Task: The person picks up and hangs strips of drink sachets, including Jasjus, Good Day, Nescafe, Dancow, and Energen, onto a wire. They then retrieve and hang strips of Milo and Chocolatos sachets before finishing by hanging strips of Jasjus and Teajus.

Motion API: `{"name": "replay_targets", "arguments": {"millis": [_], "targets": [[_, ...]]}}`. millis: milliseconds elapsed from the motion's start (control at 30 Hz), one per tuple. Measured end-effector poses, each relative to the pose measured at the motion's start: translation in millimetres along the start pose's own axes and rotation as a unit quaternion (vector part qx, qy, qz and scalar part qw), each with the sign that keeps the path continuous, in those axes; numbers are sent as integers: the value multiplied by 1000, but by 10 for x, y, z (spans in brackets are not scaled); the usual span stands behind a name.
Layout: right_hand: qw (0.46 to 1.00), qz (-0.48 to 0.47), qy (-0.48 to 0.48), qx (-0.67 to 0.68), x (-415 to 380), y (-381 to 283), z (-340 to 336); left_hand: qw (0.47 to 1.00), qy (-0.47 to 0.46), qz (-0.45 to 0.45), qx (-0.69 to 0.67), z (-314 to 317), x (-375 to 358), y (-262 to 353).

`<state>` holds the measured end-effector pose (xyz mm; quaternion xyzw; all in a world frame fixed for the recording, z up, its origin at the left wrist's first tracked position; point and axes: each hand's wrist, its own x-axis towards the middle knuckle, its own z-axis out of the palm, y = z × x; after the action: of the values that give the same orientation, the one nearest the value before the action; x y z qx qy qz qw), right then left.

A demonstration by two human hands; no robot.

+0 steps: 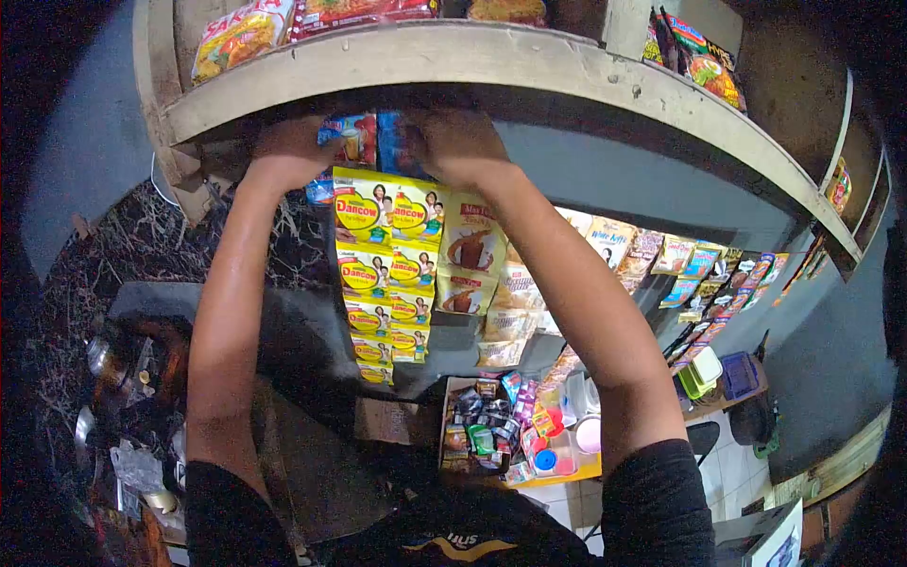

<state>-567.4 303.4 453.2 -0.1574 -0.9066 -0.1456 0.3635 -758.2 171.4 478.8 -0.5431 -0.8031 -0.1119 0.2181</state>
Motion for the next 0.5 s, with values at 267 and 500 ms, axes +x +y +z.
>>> {"name": "replay_targets", "arguments": {"millis": [267, 500], "targets": [[970, -74, 184, 141, -1022, -172, -247, 933, 263, 50, -241, 161, -835, 798], [942, 149, 72, 291, -3458, -84, 20, 870, 258, 145, -395, 1123, -1912, 1631]]}}
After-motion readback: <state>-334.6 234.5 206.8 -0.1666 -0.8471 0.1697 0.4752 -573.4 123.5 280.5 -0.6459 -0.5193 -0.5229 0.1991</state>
